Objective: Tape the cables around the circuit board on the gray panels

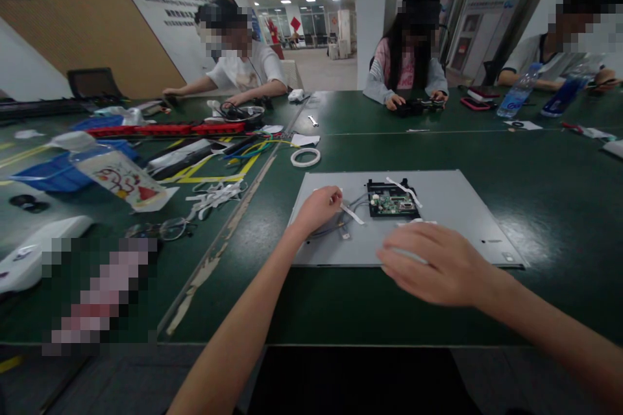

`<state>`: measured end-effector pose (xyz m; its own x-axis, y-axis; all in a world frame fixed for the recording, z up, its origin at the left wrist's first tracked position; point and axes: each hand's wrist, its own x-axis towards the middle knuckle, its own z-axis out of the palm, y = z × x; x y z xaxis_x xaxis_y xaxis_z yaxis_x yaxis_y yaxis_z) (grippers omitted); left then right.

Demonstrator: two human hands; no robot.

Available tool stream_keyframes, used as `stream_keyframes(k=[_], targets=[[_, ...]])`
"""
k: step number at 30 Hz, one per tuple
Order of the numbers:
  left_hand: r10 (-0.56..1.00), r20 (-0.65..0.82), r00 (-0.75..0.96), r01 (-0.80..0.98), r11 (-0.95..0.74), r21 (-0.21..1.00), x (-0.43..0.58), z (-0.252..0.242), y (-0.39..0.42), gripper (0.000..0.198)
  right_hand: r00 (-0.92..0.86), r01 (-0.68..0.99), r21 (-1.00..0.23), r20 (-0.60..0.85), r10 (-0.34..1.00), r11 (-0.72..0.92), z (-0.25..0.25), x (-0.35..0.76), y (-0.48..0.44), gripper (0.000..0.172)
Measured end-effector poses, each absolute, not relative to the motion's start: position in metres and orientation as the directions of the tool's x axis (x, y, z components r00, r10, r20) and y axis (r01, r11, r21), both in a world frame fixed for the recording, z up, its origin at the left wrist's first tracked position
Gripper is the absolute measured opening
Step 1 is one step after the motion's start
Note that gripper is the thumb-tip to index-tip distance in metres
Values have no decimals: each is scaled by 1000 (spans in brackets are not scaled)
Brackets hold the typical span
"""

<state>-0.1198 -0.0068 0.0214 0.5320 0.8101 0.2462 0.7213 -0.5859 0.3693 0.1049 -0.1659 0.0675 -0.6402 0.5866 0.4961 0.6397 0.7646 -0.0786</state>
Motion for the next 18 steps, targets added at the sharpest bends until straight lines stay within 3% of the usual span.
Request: stream_keyframes(k=[6, 11, 18], targets=[[783, 243, 573, 666, -617, 419, -119, 21, -6, 17, -771, 621, 124, 275, 574, 774, 44, 97, -89, 20], [745, 246, 619, 624, -658, 422, -118, 20, -5, 13, -827, 561, 277, 227, 514, 780, 32, 88, -76, 17], [763, 240, 600, 629, -636, 447, -118, 18, -5, 15, -783, 610, 201, 305, 543, 766, 19, 90, -80, 20]])
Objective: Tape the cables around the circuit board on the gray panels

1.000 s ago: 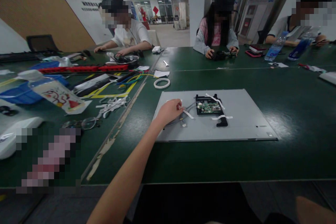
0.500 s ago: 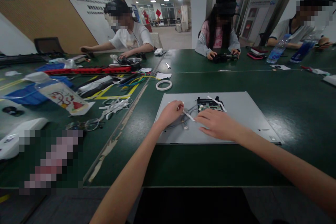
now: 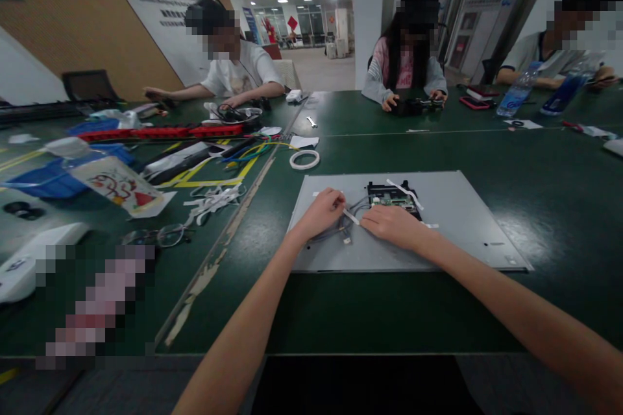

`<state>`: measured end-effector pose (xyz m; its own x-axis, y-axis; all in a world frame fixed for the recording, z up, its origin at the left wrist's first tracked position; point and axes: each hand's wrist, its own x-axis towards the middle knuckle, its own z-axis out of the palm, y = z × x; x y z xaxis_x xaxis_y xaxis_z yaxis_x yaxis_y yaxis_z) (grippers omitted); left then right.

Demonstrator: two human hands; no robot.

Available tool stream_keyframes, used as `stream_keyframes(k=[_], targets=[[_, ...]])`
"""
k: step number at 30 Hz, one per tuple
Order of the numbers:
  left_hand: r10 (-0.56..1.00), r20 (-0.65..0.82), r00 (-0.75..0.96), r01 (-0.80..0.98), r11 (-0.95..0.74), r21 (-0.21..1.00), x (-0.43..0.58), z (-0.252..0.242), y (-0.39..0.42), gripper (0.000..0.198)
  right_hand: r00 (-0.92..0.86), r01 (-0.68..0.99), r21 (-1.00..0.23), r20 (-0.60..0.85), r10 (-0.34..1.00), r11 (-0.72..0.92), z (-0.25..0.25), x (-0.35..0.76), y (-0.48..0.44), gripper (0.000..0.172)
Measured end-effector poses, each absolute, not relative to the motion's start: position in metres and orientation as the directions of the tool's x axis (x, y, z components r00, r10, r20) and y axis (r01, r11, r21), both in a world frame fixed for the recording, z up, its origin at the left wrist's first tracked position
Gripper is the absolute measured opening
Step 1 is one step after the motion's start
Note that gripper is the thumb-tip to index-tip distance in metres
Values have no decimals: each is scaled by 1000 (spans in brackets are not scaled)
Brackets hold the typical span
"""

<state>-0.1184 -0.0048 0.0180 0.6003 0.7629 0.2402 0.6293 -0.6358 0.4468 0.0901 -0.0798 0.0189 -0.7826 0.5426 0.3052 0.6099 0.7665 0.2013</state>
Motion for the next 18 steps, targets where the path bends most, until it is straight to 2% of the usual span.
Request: stream_keyframes(k=[5, 11, 16, 18], targets=[[792, 232, 564, 610, -589, 530, -121, 21, -6, 22, -697, 668, 89, 421, 580, 738, 9, 93, -74, 22], [833, 325, 448, 614, -551, 566, -119, 34, -10, 20, -632, 689, -9, 481, 607, 725, 6, 91, -73, 24], [761, 193, 620, 505, -575, 644, -117, 56, -28, 11, -580, 728, -52, 485, 655, 683, 8, 88, -73, 21], [725, 114, 679, 506, -575, 643, -116, 60, -34, 18, -567, 738, -62, 484, 667, 672, 8, 87, -73, 20]])
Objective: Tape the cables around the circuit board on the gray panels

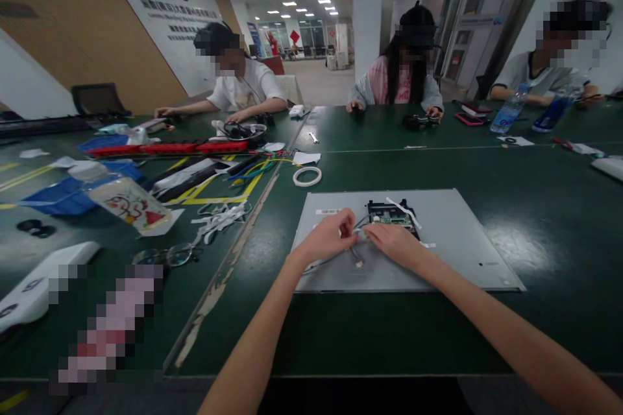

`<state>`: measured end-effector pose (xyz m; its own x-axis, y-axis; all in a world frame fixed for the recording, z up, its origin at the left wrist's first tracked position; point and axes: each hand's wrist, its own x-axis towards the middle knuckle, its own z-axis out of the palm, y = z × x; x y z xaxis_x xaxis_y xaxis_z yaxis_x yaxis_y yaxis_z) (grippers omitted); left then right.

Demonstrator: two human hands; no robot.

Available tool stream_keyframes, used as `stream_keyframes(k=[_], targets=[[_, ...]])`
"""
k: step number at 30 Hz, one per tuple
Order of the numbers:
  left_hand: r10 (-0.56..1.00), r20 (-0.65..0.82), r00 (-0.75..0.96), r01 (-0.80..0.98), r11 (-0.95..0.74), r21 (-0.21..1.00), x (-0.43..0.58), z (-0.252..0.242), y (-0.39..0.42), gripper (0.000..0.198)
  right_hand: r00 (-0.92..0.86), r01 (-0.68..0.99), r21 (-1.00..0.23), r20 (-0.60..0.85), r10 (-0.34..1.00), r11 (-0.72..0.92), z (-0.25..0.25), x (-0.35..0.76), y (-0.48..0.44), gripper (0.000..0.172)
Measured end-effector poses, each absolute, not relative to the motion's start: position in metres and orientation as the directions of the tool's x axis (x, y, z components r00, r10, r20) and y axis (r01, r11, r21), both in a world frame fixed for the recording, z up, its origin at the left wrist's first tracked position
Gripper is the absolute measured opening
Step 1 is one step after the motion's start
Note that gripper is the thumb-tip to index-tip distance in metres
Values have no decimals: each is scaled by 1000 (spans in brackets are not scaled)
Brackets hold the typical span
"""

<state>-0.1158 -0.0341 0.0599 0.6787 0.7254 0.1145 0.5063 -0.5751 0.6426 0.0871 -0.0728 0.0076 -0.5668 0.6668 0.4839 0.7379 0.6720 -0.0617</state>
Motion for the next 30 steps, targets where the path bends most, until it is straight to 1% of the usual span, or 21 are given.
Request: stream_keyframes(k=[2, 4, 6, 10, 15, 18, 20, 23, 27, 28, 30], targets=[[715, 33, 698, 557, -571, 603, -116, 59, -36, 25, -557, 744, -68, 486, 674, 665, 7, 87, -72, 20], [717, -16, 697, 592, -562, 578, -116, 56, -35, 27, -547, 746, -70, 505, 668, 663, 6, 87, -72, 21], [722, -38, 690, 599, -541, 590, -118, 53, -31, 26, -506, 754, -97, 545, 669, 649, 5, 87, -73, 22], [728, -65, 683, 580, -486, 653, -121, 52, -26, 25, -386, 777, -186, 613, 690, 601, 5, 87, -73, 23], [723, -74, 687, 552, -453, 700, -122, 58, -23, 25, -344, 784, -205, 643, 684, 586, 11, 85, -73, 21], [744, -62, 665, 569, -451, 687, -123, 59, -21, 27, -315, 773, -246, 651, 691, 585, 16, 84, -73, 19], [757, -43, 652, 582, -463, 668, -124, 57, -19, 27, -318, 768, -246, 655, 686, 591, 18, 83, -73, 18], [752, -38, 658, 581, -475, 662, -124, 55, -17, 20, -319, 775, -232, 659, 681, 588, 19, 83, -73, 18], [738, -37, 673, 564, -481, 672, -124, 53, -16, 4, -253, 813, -243, 672, 696, 530, 16, 86, -72, 17], [745, -31, 667, 565, -477, 673, -124, 54, -16, 4, -237, 823, -244, 674, 700, 513, 15, 87, -71, 17], [761, -30, 647, 573, -461, 677, -122, 56, -17, 11, -214, 836, -244, 681, 701, 492, 15, 90, -72, 17]])
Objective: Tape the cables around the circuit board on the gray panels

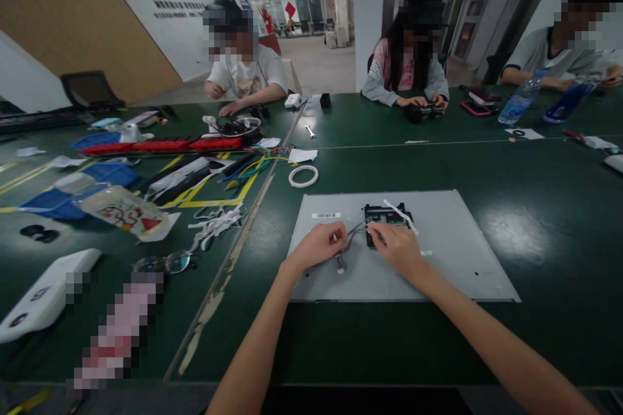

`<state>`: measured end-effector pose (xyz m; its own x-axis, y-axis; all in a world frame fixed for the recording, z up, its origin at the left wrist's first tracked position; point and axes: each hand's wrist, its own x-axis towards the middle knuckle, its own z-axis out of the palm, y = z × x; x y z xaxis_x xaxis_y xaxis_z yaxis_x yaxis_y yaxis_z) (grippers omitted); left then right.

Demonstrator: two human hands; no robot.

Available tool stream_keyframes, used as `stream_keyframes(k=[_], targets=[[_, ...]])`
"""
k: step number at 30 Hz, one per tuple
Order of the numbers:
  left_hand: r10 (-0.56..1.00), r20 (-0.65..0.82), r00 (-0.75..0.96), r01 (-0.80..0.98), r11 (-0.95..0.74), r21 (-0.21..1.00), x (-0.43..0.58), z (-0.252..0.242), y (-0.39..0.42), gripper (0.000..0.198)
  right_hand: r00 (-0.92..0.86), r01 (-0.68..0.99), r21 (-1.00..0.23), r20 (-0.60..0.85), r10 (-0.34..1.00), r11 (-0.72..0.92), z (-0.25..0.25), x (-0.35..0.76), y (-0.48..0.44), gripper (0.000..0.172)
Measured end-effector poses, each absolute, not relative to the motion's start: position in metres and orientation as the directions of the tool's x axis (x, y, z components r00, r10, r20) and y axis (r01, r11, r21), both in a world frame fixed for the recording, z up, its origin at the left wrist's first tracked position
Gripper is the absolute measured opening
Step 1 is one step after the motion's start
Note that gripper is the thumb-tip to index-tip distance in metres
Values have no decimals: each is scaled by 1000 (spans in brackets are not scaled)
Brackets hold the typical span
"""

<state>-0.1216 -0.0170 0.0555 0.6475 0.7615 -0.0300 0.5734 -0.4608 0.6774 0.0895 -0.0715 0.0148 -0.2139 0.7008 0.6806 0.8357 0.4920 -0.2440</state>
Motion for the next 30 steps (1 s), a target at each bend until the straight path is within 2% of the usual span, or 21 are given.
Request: stream_keyframes(k=[5, 7, 14, 17, 23, 30], targets=[[843, -79, 532, 616, -322, 719, -111, 58, -20, 50, -281, 818, -200, 680, 677, 540, 19, 93, -75, 19], [875, -87, 477, 656, -289, 697, -107, 58, -23, 56, -343, 803, -157, 668, 660, 575, 19, 93, -76, 20], [867, 50, 495, 788, -473, 394, -113, 67, -60, 29, -488, 775, -4, 633, 601, 633, 17, 86, -78, 21], [860, 50, 508, 806, -495, 326, -116, 65, -80, 24, -529, 768, 30, 593, 608, 640, 18, 81, -79, 21], [871, 157, 465, 806, -490, 332, -114, 44, -89, 24, -589, 744, 43, 515, 623, 667, 17, 73, -85, 21], [805, 276, 526, 720, -594, 359, -125, 31, -78, 28, -646, 714, 70, 449, 617, 696, 16, 67, -89, 20]])
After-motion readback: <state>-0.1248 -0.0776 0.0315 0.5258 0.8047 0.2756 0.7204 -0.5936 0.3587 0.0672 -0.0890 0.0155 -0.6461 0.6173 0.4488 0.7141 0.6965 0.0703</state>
